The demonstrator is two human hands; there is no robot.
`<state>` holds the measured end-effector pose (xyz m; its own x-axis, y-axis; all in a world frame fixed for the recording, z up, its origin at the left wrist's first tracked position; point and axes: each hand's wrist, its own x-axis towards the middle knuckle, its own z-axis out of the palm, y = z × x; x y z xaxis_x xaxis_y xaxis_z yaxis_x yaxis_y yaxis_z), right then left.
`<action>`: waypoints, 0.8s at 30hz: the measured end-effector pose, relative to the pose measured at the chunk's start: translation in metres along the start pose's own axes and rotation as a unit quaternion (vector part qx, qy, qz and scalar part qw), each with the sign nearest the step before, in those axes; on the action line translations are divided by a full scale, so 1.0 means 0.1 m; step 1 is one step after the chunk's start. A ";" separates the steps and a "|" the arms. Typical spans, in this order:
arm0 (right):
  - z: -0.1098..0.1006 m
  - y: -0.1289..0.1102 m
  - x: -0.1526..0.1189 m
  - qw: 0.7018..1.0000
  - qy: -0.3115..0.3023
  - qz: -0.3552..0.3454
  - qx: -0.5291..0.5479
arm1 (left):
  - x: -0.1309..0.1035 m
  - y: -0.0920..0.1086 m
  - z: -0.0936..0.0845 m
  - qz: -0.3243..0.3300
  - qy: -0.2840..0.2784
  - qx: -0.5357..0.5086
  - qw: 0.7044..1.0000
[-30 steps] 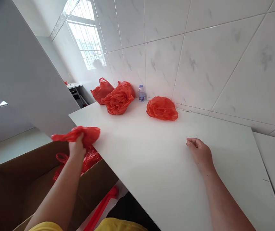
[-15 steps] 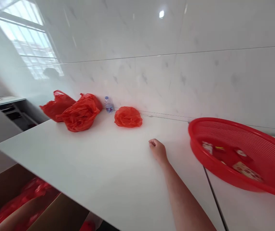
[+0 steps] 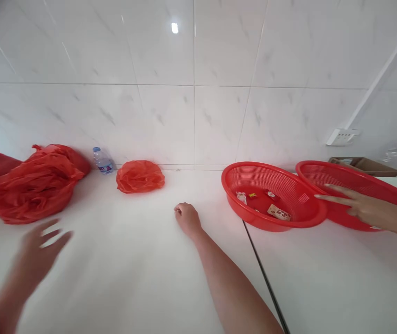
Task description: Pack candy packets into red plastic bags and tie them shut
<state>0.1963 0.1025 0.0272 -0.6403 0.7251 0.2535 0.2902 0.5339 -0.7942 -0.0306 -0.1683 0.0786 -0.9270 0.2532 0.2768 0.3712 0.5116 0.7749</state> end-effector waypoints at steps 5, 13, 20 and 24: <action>0.01 -0.01 -0.01 0.999 0.008 -0.032 0.012 | 0.20 0.45 1.07 0.188 -0.115 -0.087 0.972; 0.04 0.11 0.06 0.999 -0.004 -0.006 0.036 | 0.47 0.69 1.96 0.232 -0.100 -0.006 0.967; 0.21 -0.15 0.08 0.971 0.094 -0.220 -0.029 | 0.13 0.66 1.94 0.370 -0.196 0.035 0.907; 0.29 -0.13 0.10 0.965 0.122 -0.223 -0.056 | -0.19 0.78 1.90 0.461 -0.260 0.061 0.846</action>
<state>0.1653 0.0905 0.0239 -0.5363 0.4858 0.6902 0.1084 0.8506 -0.5145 0.0264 0.0230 0.0256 -0.1018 0.9018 0.4200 0.9561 -0.0279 0.2916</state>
